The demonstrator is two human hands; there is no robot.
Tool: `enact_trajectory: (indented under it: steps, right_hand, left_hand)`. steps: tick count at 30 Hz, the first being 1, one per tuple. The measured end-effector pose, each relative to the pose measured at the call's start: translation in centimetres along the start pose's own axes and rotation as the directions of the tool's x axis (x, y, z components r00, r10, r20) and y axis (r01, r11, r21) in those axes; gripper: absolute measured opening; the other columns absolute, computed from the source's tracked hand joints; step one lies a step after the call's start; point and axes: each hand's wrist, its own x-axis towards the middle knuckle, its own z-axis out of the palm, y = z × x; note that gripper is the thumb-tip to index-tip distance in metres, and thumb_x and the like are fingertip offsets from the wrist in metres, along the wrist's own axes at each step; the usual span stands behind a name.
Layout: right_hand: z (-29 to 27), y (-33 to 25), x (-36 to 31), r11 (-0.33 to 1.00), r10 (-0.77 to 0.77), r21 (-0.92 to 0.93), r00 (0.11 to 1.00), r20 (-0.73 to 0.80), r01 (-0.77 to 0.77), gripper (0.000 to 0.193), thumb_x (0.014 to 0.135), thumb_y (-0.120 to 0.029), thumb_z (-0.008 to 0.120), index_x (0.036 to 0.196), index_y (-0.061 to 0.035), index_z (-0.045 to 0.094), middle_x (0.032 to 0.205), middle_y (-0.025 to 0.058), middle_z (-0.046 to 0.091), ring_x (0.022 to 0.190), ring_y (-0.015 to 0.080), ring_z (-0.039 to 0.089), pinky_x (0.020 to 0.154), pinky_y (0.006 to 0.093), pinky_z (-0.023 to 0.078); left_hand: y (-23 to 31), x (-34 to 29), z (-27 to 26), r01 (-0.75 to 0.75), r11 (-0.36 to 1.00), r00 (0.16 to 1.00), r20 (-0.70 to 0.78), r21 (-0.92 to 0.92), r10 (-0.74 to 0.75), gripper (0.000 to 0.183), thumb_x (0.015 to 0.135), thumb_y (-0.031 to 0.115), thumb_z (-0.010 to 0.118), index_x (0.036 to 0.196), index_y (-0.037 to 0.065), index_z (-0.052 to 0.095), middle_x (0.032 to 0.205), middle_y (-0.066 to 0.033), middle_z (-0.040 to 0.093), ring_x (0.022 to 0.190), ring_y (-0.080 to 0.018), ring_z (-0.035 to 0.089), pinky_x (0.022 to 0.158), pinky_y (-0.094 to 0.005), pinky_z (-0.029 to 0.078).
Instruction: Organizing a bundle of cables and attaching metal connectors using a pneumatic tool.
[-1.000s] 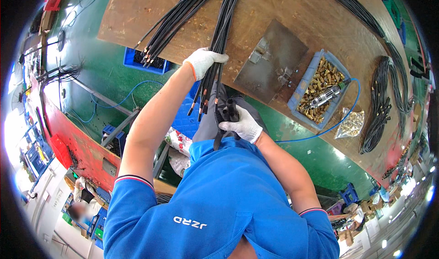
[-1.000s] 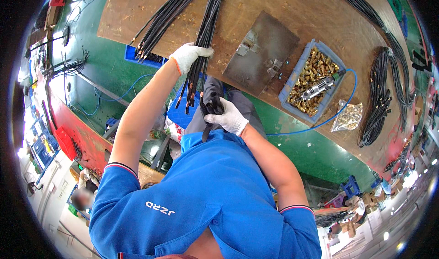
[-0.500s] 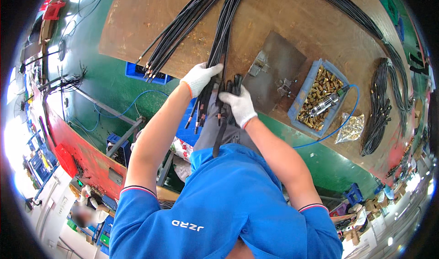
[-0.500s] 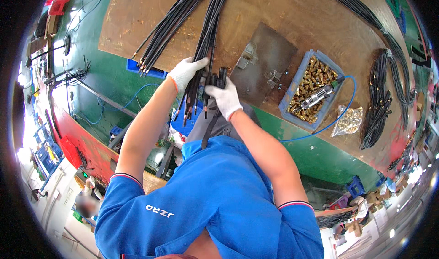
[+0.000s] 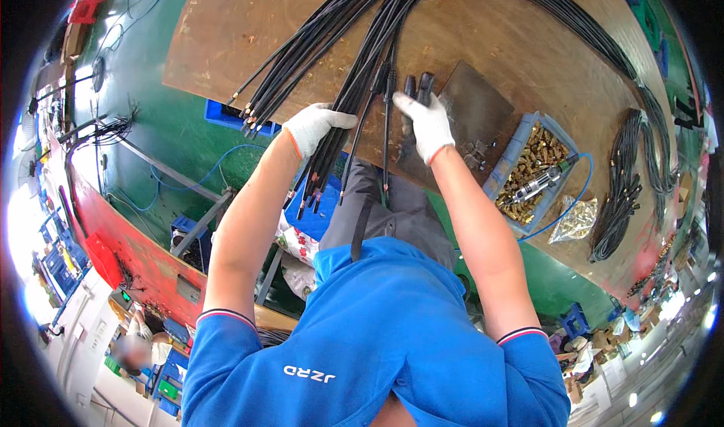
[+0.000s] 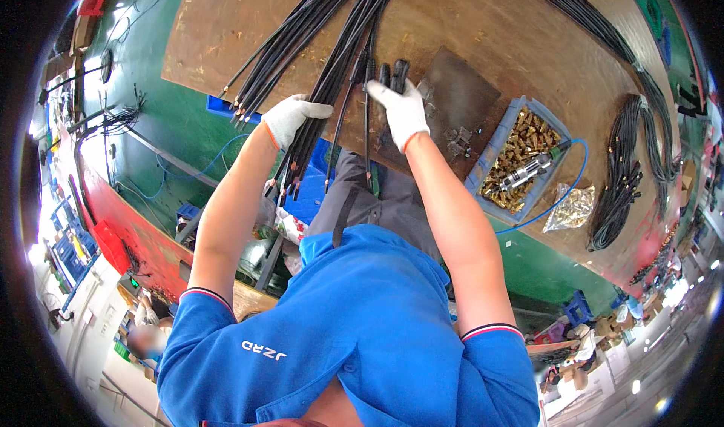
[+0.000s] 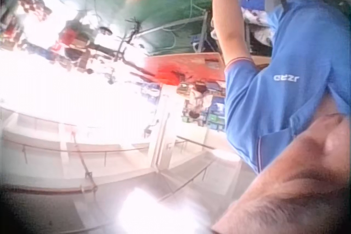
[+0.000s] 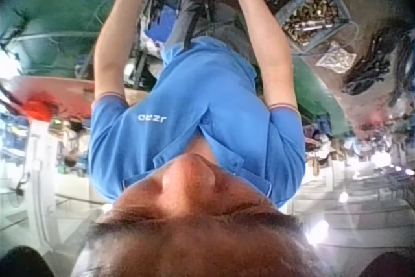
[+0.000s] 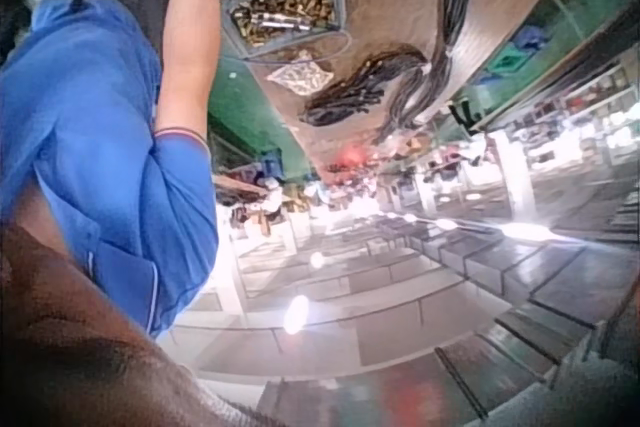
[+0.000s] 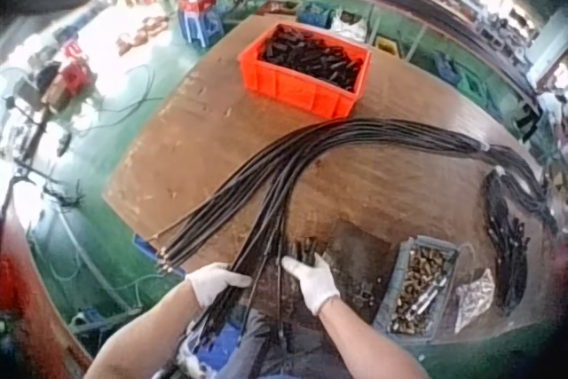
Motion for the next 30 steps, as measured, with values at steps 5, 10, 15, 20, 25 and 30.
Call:
enact_trajectory:
  steps: [5,10,15,20,25,30]
  right_hand:
    - [-2.2,3.1,-6.4,0.995,0.065,-0.085,0.966,0.252,-0.044,0.036,0.090,-0.027,0.086,0.115,-0.0047,0.072,0.099,-0.0020,0.070,0.087,0.0071,0.061,0.080,0.0269,0.052]
    - [-4.7,6.2,-11.6,0.993,0.114,-0.056,0.890,0.442,-0.100,0.035,0.093,-0.021,0.085,0.121,-0.0042,0.072,0.104,-0.0033,0.072,0.094,0.0069,0.063,0.086,0.0270,0.054]
    - [-6.9,8.0,-14.6,0.980,0.179,-0.172,0.802,0.570,-0.096,0.035,0.091,-0.021,0.086,0.117,-0.0012,0.073,0.108,-0.0021,0.071,0.097,0.0074,0.062,0.090,0.0281,0.052]
    - [-8.1,8.8,-16.8,0.956,0.223,-0.289,0.770,0.599,-0.052,0.033,0.089,-0.020,0.087,0.114,-0.0020,0.074,0.099,-0.0011,0.071,0.093,0.0085,0.061,0.085,0.0296,0.052]
    - [-8.7,9.2,-17.9,0.942,0.257,-0.331,0.757,0.601,-0.057,0.035,0.088,-0.022,0.088,0.113,-0.0013,0.075,0.100,-0.0006,0.072,0.093,0.0094,0.062,0.086,0.0297,0.052]
    - [-8.1,7.9,-18.8,0.953,0.290,-0.252,0.750,0.594,-0.169,0.031,0.090,-0.023,0.086,0.110,-0.0016,0.075,0.095,-0.0001,0.073,0.087,0.0089,0.063,0.082,0.0289,0.053]
  left_hand:
    - [-0.6,0.7,0.6,0.057,0.989,0.992,0.122,-0.134,-0.040,0.028,0.087,0.018,0.081,0.108,0.000,0.074,0.087,-0.0090,0.073,0.067,-0.0187,0.068,0.062,-0.0348,0.055]
    - [-0.2,0.0,2.7,0.001,0.998,0.996,0.086,-0.069,0.005,0.023,0.087,0.018,0.080,0.104,0.002,0.074,0.084,-0.0071,0.073,0.066,-0.0172,0.067,0.060,-0.0327,0.054]
    - [-1.1,-0.1,4.3,-0.041,0.991,0.999,0.020,-0.124,0.044,0.022,0.088,0.017,0.080,0.103,0.002,0.074,0.085,-0.0058,0.072,0.067,-0.0165,0.066,0.062,-0.0333,0.056]
    - [-1.8,0.4,6.1,-0.098,0.976,0.995,0.000,-0.197,0.100,0.023,0.089,0.014,0.081,0.105,0.001,0.072,0.087,-0.0073,0.073,0.070,-0.0161,0.067,0.065,-0.0333,0.057]
    - [-2.2,0.7,7.1,-0.125,0.979,0.992,-0.041,-0.162,0.120,0.021,0.089,0.012,0.080,0.103,0.000,0.071,0.087,-0.0082,0.073,0.070,-0.0168,0.068,0.064,-0.0336,0.059]
    - [-2.4,0.8,7.2,-0.145,0.980,0.989,-0.058,-0.137,0.138,0.020,0.090,0.011,0.080,0.104,0.001,0.070,0.086,-0.0082,0.072,0.069,-0.0165,0.067,0.064,-0.0335,0.059]
